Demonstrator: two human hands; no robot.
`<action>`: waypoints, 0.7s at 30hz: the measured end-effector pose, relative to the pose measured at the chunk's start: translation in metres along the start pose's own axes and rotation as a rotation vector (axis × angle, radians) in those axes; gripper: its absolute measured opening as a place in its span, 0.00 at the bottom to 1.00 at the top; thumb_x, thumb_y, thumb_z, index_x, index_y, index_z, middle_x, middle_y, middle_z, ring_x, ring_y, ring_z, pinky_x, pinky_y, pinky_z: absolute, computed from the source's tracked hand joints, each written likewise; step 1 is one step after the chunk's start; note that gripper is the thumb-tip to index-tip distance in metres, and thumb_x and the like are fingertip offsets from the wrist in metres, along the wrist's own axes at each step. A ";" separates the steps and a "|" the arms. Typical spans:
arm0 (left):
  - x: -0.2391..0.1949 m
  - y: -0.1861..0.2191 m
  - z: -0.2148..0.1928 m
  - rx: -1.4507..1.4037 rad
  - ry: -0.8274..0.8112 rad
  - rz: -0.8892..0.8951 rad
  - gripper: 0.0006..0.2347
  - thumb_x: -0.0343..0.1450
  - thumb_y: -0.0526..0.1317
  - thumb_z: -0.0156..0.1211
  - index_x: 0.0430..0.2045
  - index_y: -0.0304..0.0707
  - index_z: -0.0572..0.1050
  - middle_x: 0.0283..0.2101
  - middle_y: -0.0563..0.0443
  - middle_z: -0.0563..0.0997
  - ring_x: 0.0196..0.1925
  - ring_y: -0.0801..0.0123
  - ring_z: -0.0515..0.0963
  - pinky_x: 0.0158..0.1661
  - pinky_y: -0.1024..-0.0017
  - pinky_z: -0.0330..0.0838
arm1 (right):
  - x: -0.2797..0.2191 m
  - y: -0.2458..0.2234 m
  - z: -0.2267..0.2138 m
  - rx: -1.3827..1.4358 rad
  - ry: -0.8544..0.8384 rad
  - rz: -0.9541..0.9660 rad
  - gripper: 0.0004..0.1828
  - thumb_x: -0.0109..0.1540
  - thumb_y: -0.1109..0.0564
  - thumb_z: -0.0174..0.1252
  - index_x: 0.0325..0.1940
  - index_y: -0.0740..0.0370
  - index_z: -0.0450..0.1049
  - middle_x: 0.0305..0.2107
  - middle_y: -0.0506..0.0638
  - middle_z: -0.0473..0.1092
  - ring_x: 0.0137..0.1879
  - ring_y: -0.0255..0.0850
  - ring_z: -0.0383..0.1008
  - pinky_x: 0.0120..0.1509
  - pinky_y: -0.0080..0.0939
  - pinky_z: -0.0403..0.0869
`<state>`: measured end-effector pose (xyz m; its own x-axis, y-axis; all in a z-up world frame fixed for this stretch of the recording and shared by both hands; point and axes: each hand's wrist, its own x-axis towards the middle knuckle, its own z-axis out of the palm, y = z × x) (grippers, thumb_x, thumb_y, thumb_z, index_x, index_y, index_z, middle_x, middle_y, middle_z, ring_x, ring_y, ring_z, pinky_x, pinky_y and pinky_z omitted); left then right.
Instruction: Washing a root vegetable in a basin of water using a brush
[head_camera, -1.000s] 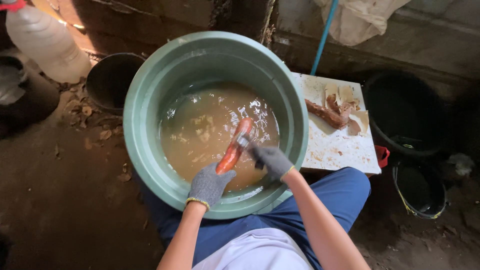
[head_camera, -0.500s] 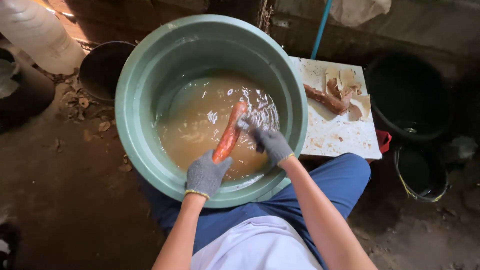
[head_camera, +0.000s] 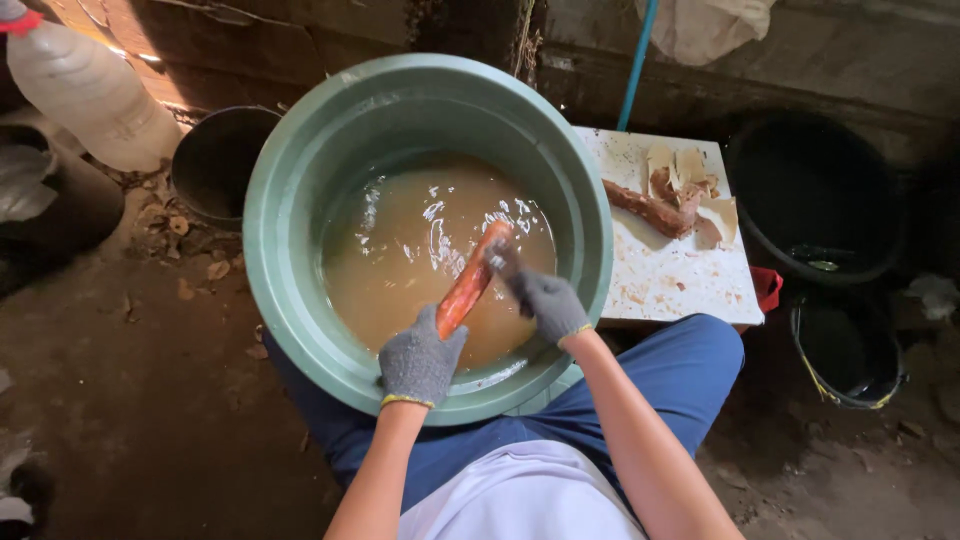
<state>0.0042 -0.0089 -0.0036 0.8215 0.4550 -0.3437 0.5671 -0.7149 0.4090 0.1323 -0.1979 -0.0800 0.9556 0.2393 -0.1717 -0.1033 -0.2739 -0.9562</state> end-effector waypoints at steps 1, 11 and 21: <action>0.002 -0.003 0.001 -0.001 0.005 0.003 0.23 0.68 0.63 0.55 0.53 0.57 0.72 0.37 0.37 0.85 0.47 0.44 0.85 0.49 0.52 0.78 | -0.010 -0.014 0.002 0.000 0.002 -0.006 0.24 0.66 0.46 0.58 0.19 0.58 0.78 0.13 0.50 0.72 0.24 0.38 0.74 0.35 0.35 0.73; 0.001 0.002 -0.004 -0.039 -0.079 -0.013 0.23 0.71 0.58 0.53 0.61 0.62 0.66 0.52 0.44 0.83 0.55 0.49 0.82 0.56 0.53 0.75 | 0.016 0.015 0.006 -0.014 0.138 0.071 0.24 0.65 0.44 0.57 0.21 0.60 0.77 0.12 0.51 0.68 0.24 0.39 0.71 0.34 0.38 0.71; 0.010 -0.006 0.012 -0.093 0.071 0.029 0.21 0.71 0.55 0.57 0.60 0.64 0.67 0.50 0.50 0.83 0.52 0.52 0.84 0.53 0.53 0.77 | -0.004 -0.016 0.012 -0.063 -0.077 0.107 0.16 0.64 0.53 0.55 0.31 0.67 0.80 0.21 0.51 0.71 0.32 0.41 0.69 0.42 0.44 0.73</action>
<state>0.0085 -0.0059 -0.0197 0.8381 0.4733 -0.2713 0.5431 -0.6775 0.4960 0.1268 -0.1829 -0.0666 0.9160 0.2753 -0.2917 -0.1835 -0.3589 -0.9151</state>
